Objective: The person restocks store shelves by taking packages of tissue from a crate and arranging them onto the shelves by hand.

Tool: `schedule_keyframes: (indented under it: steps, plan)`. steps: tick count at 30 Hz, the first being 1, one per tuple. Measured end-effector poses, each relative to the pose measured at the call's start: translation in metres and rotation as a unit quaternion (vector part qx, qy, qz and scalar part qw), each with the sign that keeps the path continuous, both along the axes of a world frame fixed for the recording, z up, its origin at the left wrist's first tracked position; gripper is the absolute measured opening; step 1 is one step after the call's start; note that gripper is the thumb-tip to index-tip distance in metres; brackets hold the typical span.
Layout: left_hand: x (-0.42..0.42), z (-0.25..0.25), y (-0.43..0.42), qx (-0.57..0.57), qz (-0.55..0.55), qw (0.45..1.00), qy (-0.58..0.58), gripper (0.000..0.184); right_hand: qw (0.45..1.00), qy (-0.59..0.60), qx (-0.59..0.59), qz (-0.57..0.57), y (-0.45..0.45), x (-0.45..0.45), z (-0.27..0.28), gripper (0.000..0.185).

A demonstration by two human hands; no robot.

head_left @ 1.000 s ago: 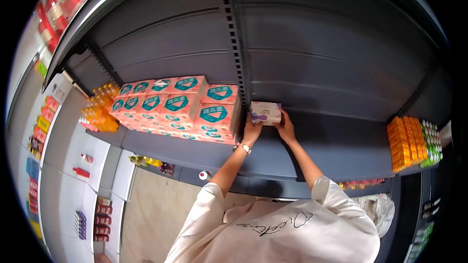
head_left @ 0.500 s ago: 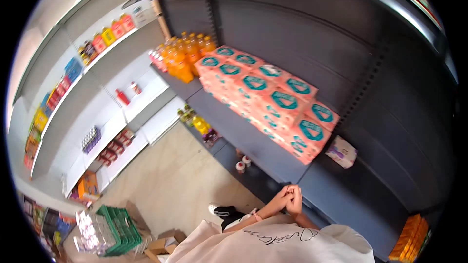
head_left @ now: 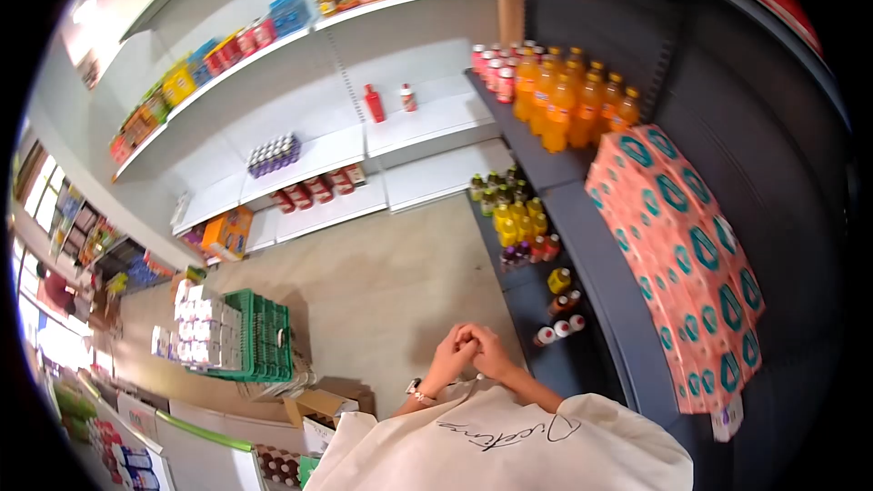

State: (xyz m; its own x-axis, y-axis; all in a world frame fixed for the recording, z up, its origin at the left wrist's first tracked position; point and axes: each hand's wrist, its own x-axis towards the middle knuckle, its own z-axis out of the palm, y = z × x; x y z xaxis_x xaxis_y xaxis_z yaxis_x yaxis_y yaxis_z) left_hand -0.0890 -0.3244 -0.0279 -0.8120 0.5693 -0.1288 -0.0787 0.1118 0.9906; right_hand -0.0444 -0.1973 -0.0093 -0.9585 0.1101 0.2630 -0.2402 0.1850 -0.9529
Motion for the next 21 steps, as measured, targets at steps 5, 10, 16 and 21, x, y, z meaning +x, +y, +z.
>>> schedule_keyframes:
  steps: [5,10,16,21]
  plan:
    - [-0.071,0.000,-0.056,0.026,0.022,0.999,-0.030,0.029,0.995,0.017,0.025,0.095,-0.045,-0.086,-0.003,0.024]
    - [-0.114,-0.031,-0.052,0.029,0.118,0.989,-0.086,0.025,0.984,-0.122,0.004,0.130,-0.050,-0.137,-0.025,0.024]
    - [-0.215,-0.079,-0.064,-0.022,0.130,0.989,-0.072,0.030,0.962,-0.129,0.034,0.236,-0.046,-0.254,-0.061,0.027]
    - [-0.343,-0.105,-0.074,-0.034,0.191,0.978,-0.078,0.032,0.931,-0.086,0.095,0.342,-0.047,-0.414,-0.030,0.025]
